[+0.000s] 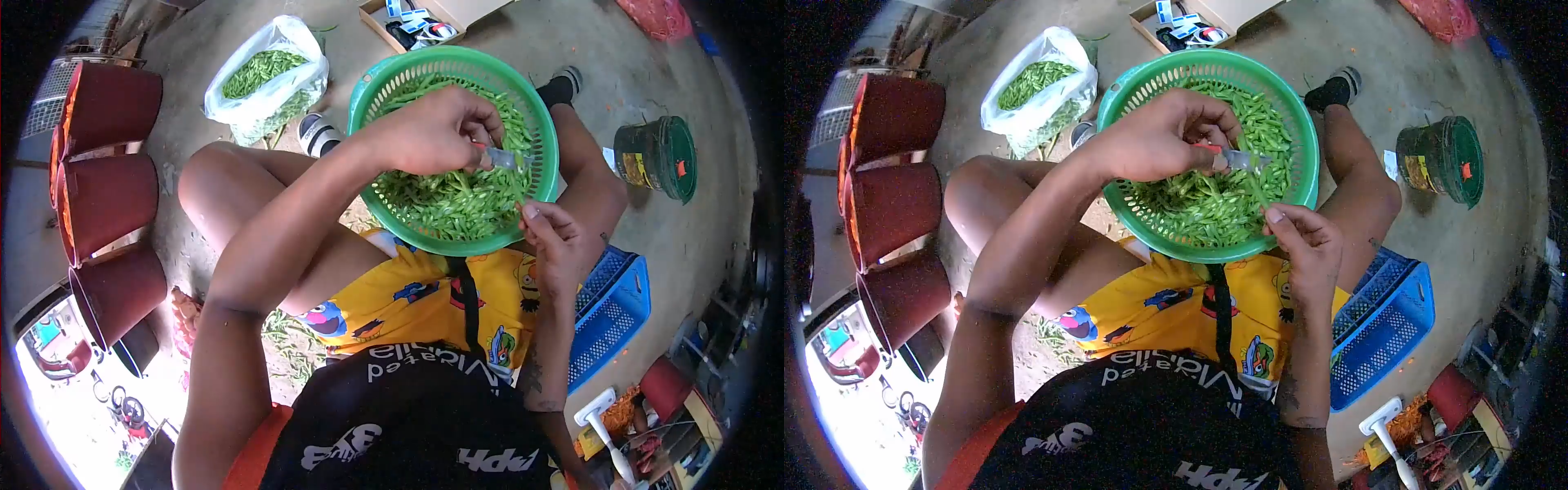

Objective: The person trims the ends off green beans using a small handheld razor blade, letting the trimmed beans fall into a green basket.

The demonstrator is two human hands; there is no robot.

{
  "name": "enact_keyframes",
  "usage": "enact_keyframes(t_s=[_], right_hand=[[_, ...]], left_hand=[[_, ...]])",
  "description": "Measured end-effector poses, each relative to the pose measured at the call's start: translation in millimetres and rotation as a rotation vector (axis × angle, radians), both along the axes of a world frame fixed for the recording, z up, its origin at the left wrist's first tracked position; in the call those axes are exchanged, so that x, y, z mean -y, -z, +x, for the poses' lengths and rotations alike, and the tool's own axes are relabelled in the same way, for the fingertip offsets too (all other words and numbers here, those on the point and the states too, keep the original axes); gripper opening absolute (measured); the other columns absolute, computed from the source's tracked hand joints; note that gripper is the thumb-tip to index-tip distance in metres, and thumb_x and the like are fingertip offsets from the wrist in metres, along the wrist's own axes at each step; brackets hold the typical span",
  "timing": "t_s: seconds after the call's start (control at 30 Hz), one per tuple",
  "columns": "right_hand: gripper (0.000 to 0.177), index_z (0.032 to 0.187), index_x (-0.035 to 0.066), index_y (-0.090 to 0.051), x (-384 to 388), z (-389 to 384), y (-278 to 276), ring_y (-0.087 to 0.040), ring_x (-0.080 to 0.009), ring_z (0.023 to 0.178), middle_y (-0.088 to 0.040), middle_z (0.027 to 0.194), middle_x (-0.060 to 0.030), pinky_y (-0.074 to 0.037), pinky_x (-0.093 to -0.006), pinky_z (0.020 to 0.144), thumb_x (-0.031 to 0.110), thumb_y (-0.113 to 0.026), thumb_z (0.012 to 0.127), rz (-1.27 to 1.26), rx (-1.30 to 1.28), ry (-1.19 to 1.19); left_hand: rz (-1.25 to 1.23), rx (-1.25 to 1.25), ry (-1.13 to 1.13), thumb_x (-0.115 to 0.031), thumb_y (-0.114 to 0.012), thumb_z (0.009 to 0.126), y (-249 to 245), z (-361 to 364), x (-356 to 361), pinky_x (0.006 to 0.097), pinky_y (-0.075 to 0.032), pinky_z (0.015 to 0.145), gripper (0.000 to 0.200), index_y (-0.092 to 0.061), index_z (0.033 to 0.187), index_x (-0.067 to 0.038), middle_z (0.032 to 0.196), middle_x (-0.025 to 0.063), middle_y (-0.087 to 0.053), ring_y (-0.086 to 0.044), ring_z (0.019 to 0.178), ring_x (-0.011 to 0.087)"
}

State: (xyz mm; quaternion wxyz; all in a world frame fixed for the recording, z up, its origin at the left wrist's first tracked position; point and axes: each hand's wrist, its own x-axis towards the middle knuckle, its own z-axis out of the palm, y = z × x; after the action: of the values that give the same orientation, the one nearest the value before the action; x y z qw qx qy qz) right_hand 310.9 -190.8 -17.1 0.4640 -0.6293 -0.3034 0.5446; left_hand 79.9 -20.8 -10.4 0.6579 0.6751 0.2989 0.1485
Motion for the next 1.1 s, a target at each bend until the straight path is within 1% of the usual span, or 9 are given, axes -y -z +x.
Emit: enact_keyframes(t_s=[0.23,0.37,0.53,0.6,0.67,0.77,0.87,1.0,1.1], right_hand=[[0.022,0.110,-0.005,-0.079,6,0,1,-0.064,-0.0074,0.078,-0.076,0.090,-0.0055,-0.046,-0.0211,0.071,0.014,-0.078,0.098,-0.008,-0.096,-0.036],[0.021,0.111,-0.005,-0.078,10,3,-3,-0.062,-0.0072,0.077,-0.074,0.088,-0.0049,-0.045,-0.0216,0.070,0.012,-0.077,0.099,-0.003,-0.053,-0.004],[0.022,0.113,-0.005,-0.078,10,8,7,-0.064,-0.0077,0.078,-0.077,0.092,-0.0074,-0.047,-0.0221,0.070,0.012,-0.077,0.099,0.008,-0.109,-0.016],[0.021,0.113,-0.005,-0.078,8,8,8,-0.064,-0.0077,0.079,-0.078,0.094,-0.0084,-0.048,-0.0223,0.071,0.011,-0.077,0.099,0.007,-0.124,-0.043],[0.021,0.114,-0.005,-0.078,8,4,8,-0.064,-0.0075,0.078,-0.077,0.093,-0.0080,-0.048,-0.0221,0.070,0.011,-0.077,0.099,0.037,-0.133,-0.017],[0.021,0.113,-0.005,-0.078,9,4,1,-0.062,-0.0071,0.077,-0.076,0.090,-0.0065,-0.047,-0.0219,0.070,0.010,-0.076,0.099,0.022,-0.083,0.008],[0.021,0.113,-0.005,-0.077,11,12,6,-0.063,-0.0078,0.077,-0.077,0.093,-0.0075,-0.048,-0.0220,0.071,0.011,-0.076,0.099,0.010,-0.088,-0.022],[0.021,0.113,-0.005,-0.078,6,3,4,-0.064,-0.0082,0.078,-0.078,0.097,-0.0089,-0.049,-0.0220,0.073,0.011,-0.076,0.099,0.005,-0.105,-0.052],[0.021,0.112,-0.005,-0.078,6,-2,2,-0.063,-0.0081,0.078,-0.077,0.095,-0.0078,-0.047,-0.0217,0.072,0.011,-0.076,0.099,0.004,-0.119,-0.018]], left_hand=[[-0.080,-0.063,0.085,0.007,-0.074,0.088,-13,1,4,0.0244,-0.053,0.075,0.027,-0.072,0.115,0.003,0.089,0.0030,-0.072,-0.067,0.083,0.0085],[-0.094,-0.003,-0.038,0.006,-0.077,0.087,-3,-14,-17,0.0240,-0.054,0.075,0.028,-0.072,0.115,0.001,0.088,0.0026,-0.071,-0.068,0.082,0.0082],[-0.049,-0.087,0.020,0.007,-0.074,0.087,-16,-6,-6,0.0242,-0.053,0.074,0.031,-0.071,0.117,0.002,0.087,0.0033,-0.073,-0.069,0.082,0.0093],[-0.082,0.009,0.105,0.008,-0.073,0.087,-12,5,4,0.0250,-0.053,0.074,0.030,-0.071,0.116,0.002,0.085,0.0027,-0.072,-0.070,0.084,0.0098],[-0.090,-0.007,0.106,0.009,-0.072,0.087,-9,4,3,0.0253,-0.054,0.076,0.029,-0.071,0.115,0.001,0.089,0.0041,-0.074,-0.071,0.086,0.0113],[-0.065,-0.011,-0.001,0.007,-0.073,0.089,3,-10,-20,0.0258,-0.057,0.080,0.028,-0.071,0.116,0.002,0.095,0.0066,-0.075,-0.073,0.089,0.0133],[-0.088,-0.065,0.007,0.006,-0.072,0.089,-18,-11,-15,0.0262,-0.057,0.080,0.030,-0.070,0.118,0.002,0.094,0.0073,-0.075,-0.073,0.090,0.0135],[-0.090,-0.016,0.156,0.005,-0.073,0.088,-14,8,7,0.0275,-0.057,0.080,0.030,-0.070,0.117,0.002,0.093,0.0086,-0.075,-0.074,0.091,0.0140],[-0.058,0.033,0.088,0.006,-0.074,0.087,-3,0,-5,0.0269,-0.057,0.080,0.027,-0.071,0.113,0.002,0.092,0.0075,-0.074,-0.073,0.090,0.0137]])
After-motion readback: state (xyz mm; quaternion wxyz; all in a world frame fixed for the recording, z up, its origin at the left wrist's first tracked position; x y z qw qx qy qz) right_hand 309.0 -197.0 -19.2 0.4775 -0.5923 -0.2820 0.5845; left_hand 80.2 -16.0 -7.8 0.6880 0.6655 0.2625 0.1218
